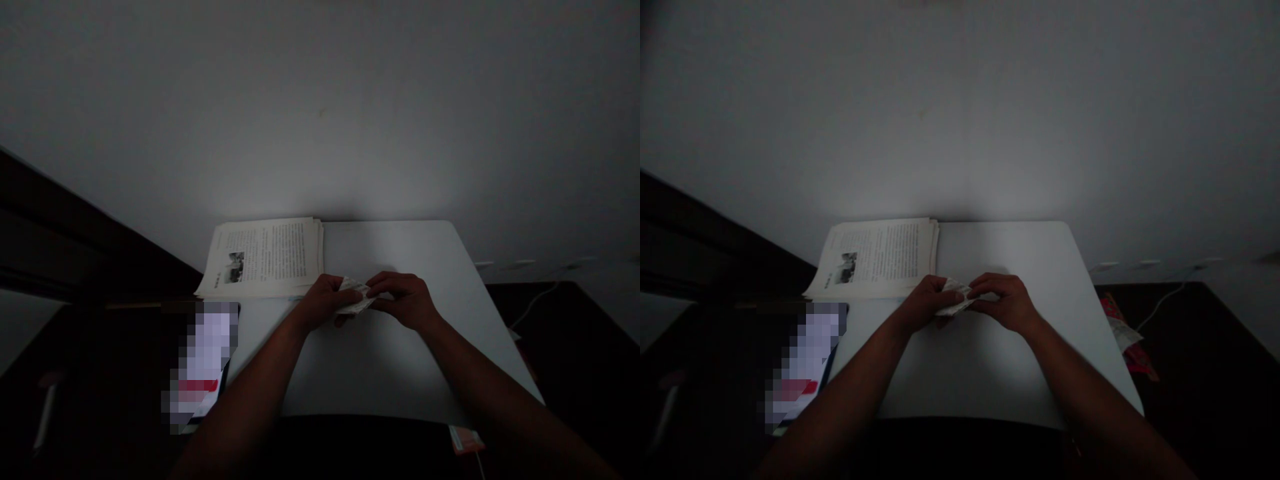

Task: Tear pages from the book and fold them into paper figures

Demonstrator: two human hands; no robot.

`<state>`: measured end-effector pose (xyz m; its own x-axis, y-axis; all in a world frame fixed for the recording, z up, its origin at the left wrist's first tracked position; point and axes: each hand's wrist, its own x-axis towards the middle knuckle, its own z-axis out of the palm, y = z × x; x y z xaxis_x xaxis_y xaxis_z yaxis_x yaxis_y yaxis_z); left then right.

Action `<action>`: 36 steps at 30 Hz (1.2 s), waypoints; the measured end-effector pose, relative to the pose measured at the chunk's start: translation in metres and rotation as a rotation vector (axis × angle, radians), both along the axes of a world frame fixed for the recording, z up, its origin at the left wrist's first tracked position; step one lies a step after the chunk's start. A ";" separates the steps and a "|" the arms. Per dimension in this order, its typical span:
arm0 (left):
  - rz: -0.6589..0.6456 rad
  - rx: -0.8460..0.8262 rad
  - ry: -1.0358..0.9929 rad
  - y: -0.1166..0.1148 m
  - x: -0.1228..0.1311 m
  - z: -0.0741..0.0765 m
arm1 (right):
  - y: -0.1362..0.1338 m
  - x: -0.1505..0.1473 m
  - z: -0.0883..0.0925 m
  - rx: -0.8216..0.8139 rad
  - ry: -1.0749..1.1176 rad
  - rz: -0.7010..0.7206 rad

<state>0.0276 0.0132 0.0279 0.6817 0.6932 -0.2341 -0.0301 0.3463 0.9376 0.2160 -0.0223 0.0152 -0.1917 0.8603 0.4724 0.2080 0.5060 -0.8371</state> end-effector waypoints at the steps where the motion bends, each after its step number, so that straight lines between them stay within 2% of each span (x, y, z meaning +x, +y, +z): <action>1: -0.007 0.014 0.010 0.000 0.000 0.000 | 0.000 0.000 0.000 -0.017 0.009 0.003; 7: -0.035 0.095 0.062 0.000 -0.001 0.002 | 0.000 0.002 -0.004 -0.101 0.050 -0.020; 12: -0.056 0.135 0.103 0.000 -0.002 0.001 | -0.001 0.001 -0.005 -0.089 0.050 -0.014; 16: -0.040 0.134 0.093 0.000 -0.002 -0.001 | -0.001 0.001 -0.003 -0.089 -0.008 -0.066; 19: 0.024 0.171 0.016 0.001 -0.001 -0.001 | 0.000 0.002 -0.001 -0.098 -0.022 -0.113; 23: 0.187 0.274 -0.051 0.000 0.000 -0.001 | 0.000 0.003 -0.002 -0.116 -0.005 -0.159; 29: 0.299 0.410 0.089 -0.002 0.000 -0.006 | -0.001 0.002 -0.002 -0.122 0.003 -0.148; 36: 0.362 0.619 0.194 -0.004 0.002 0.002 | -0.004 -0.002 -0.002 -0.199 0.075 -0.326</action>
